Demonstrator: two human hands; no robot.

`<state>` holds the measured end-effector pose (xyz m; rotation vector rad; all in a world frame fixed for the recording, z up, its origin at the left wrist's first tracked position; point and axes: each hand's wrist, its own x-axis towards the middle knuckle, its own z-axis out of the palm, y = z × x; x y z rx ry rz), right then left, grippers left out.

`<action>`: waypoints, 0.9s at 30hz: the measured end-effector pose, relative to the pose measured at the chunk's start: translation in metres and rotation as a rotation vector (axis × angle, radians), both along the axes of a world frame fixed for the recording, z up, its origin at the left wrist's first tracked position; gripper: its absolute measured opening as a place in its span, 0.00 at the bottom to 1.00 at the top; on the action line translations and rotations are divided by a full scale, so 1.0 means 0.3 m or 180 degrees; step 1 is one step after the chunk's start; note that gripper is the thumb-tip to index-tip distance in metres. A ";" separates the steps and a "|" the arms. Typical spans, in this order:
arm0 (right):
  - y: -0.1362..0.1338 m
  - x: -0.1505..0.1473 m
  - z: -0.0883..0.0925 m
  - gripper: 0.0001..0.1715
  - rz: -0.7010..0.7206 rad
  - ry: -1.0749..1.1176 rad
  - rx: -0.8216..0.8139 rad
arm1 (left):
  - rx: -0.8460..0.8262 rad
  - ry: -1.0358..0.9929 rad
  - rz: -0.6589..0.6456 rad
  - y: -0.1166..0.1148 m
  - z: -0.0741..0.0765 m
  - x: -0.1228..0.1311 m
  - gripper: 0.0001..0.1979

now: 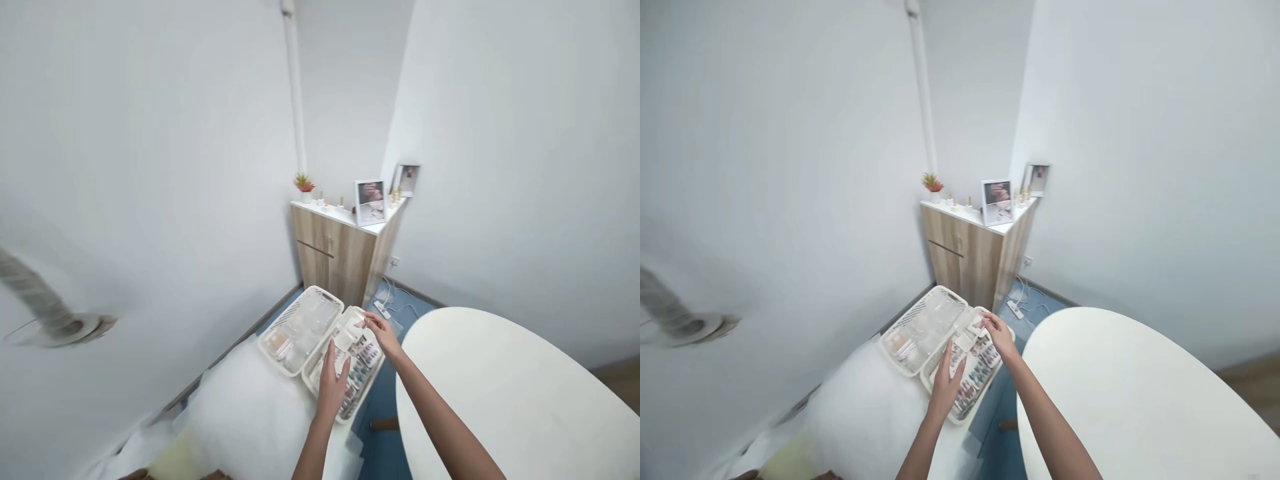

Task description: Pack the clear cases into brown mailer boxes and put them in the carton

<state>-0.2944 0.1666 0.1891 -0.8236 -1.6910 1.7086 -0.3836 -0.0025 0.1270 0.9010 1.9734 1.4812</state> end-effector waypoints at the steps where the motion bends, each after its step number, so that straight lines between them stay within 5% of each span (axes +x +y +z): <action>1: 0.001 0.091 0.022 0.29 -0.0087 0.0017 -0.0075 | 0.0189 -0.0681 -0.0114 0.048 0.039 0.049 0.34; 4: -0.005 0.373 0.076 0.25 -0.0315 0.0005 -0.0023 | 0.0458 -0.2529 -0.0708 0.173 0.137 0.242 0.34; 7: -0.023 0.661 0.111 0.24 -0.0589 -0.0199 0.0474 | 0.0317 -0.3439 -0.1258 0.253 0.196 0.488 0.35; 12: -0.086 1.101 0.126 0.19 -0.1114 -0.1214 0.1851 | 0.0234 -0.3467 -0.1413 0.314 0.224 0.940 0.30; 16: -0.135 1.350 0.115 0.19 -0.1099 -0.1529 0.2278 | 0.0543 -0.3285 -0.1378 0.339 0.225 1.228 0.24; 21: -0.155 1.526 0.103 0.19 -0.1375 -0.1017 0.1598 | 0.0383 -0.3091 -0.1356 0.356 0.235 1.404 0.25; 27: -0.158 1.574 0.097 0.28 -0.1249 -0.0213 0.0255 | 0.0162 -0.2929 -0.1393 0.354 0.246 1.453 0.38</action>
